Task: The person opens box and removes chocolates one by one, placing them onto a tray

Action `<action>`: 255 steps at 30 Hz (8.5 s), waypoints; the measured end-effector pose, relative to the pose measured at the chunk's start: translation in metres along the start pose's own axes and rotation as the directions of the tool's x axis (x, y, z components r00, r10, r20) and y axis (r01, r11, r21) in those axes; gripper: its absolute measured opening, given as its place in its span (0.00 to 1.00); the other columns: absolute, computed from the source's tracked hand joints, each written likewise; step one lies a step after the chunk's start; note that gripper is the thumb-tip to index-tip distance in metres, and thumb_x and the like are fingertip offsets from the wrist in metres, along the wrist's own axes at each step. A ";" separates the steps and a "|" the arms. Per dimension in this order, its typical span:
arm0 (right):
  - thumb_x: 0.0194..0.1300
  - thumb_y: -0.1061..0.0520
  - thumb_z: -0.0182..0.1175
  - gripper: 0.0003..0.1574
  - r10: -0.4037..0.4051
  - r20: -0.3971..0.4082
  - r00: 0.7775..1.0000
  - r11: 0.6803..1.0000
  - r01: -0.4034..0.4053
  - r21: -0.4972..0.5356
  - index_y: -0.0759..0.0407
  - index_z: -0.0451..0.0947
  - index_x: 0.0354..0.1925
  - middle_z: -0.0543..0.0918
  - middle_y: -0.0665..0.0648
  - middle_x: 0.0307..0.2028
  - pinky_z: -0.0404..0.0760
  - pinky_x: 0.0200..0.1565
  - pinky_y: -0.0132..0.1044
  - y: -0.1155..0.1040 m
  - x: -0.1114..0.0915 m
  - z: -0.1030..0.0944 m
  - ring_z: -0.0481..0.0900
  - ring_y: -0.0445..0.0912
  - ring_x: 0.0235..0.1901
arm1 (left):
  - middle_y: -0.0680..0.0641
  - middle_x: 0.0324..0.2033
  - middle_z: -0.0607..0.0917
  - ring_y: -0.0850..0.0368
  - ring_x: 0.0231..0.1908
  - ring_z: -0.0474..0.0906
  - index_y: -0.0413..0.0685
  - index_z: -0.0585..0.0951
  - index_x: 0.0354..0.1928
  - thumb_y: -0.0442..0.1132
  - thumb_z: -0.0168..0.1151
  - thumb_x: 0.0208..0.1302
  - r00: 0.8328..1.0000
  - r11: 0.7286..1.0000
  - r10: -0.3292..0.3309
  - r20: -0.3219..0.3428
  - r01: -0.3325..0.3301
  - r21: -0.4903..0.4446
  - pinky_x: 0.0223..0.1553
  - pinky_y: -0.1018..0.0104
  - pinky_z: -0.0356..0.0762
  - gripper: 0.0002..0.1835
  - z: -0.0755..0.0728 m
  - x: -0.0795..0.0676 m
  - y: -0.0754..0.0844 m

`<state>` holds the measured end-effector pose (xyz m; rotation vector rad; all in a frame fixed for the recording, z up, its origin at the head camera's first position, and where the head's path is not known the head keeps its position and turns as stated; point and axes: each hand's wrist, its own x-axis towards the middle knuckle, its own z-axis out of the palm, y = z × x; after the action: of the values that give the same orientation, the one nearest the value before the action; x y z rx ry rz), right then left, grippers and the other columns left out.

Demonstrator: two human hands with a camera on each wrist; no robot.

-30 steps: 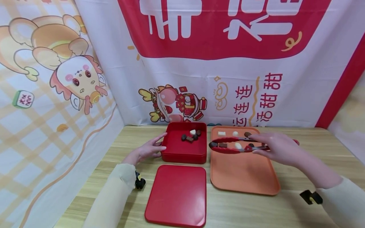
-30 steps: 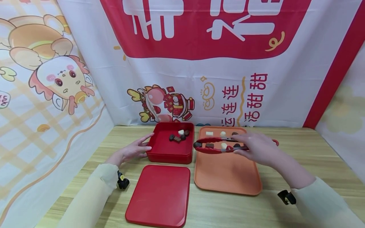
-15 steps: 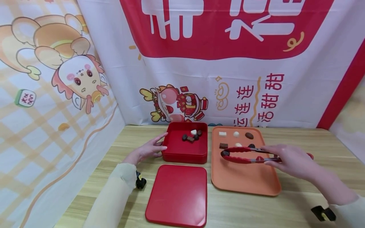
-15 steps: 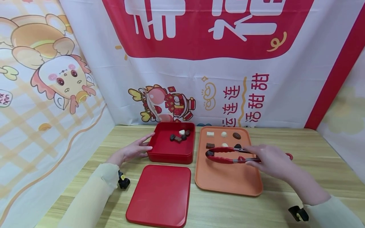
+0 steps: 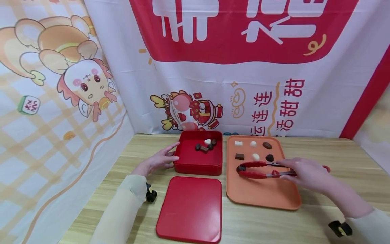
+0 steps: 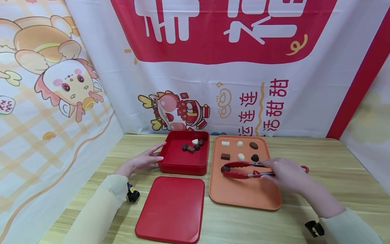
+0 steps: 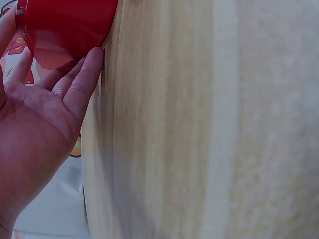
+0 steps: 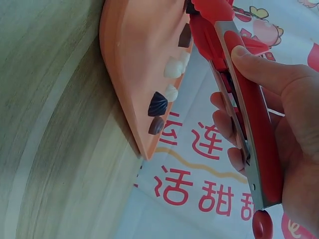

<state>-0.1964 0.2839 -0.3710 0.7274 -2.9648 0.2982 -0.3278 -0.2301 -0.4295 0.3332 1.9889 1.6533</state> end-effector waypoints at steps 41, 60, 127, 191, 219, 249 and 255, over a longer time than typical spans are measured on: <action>0.54 0.47 0.73 0.40 -0.106 -0.094 0.990 0.993 0.100 -0.059 0.56 0.74 0.63 0.82 0.52 0.36 0.75 0.27 0.37 -0.028 0.053 -0.045 0.75 0.41 0.27 | 0.35 0.73 0.52 0.38 0.68 0.57 0.62 0.47 0.77 0.36 0.55 0.72 1.000 1.000 -0.007 -0.004 0.007 0.019 0.60 0.43 0.67 0.40 0.000 -0.001 0.001; 0.58 0.45 0.70 0.39 -0.183 -0.045 0.982 0.982 0.181 -0.056 0.61 0.74 0.63 0.82 0.61 0.52 0.81 0.36 0.44 -0.050 0.121 -0.031 0.83 0.49 0.38 | 0.34 0.73 0.52 0.37 0.68 0.57 0.60 0.46 0.78 0.35 0.54 0.72 1.000 1.000 0.010 0.011 -0.010 -0.006 0.60 0.41 0.65 0.40 0.002 -0.003 0.001; 0.62 0.43 0.66 0.37 -0.168 0.198 0.966 0.981 0.183 -0.064 0.60 0.74 0.63 0.81 0.59 0.55 0.77 0.52 0.48 -0.097 0.198 0.013 0.79 0.52 0.51 | 0.37 0.73 0.54 0.40 0.68 0.59 0.65 0.51 0.77 0.37 0.57 0.70 1.000 1.000 -0.006 -0.012 0.006 -0.006 0.61 0.42 0.65 0.39 -0.001 -0.001 0.000; 0.59 0.50 0.70 0.31 -0.198 -0.108 0.974 0.979 0.201 0.022 0.60 0.78 0.59 0.85 0.60 0.47 0.79 0.29 0.39 -0.049 0.123 -0.027 0.80 0.42 0.26 | 0.36 0.73 0.54 0.37 0.67 0.58 0.63 0.48 0.77 0.36 0.52 0.73 1.000 1.000 -0.020 -0.011 0.020 -0.019 0.60 0.42 0.66 0.38 0.002 -0.002 0.000; 0.55 0.49 0.72 0.35 -0.056 -0.071 0.996 0.998 0.056 -0.005 0.59 0.78 0.59 0.85 0.52 0.38 0.77 0.28 0.36 -0.003 0.014 -0.044 0.77 0.38 0.27 | 0.35 0.73 0.52 0.37 0.68 0.57 0.62 0.46 0.78 0.35 0.52 0.73 1.000 1.000 -0.007 0.007 0.007 -0.020 0.61 0.41 0.65 0.39 0.000 0.000 -0.002; 0.53 0.47 0.73 0.32 0.061 0.033 0.998 0.997 -0.062 0.036 0.59 0.81 0.54 0.85 0.52 0.37 0.74 0.26 0.33 0.037 -0.030 -0.015 0.69 0.35 0.23 | 0.34 0.73 0.52 0.37 0.67 0.58 0.63 0.46 0.77 0.36 0.53 0.73 1.000 1.000 0.011 0.007 -0.011 -0.011 0.60 0.42 0.66 0.39 0.001 0.002 -0.001; 0.53 0.46 0.73 0.34 0.069 0.051 0.996 0.997 -0.071 0.025 0.61 0.81 0.55 0.85 0.57 0.41 0.77 0.29 0.35 0.036 -0.026 -0.015 0.70 0.36 0.24 | 0.34 0.72 0.53 0.37 0.67 0.59 0.62 0.46 0.78 0.34 0.51 0.73 1.000 1.000 0.020 0.008 -0.020 -0.006 0.60 0.42 0.66 0.38 0.001 0.003 0.001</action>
<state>-0.1897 0.3301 -0.3658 0.6438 -3.0442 0.3293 -0.3296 -0.2275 -0.4298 0.3574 1.9804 1.6676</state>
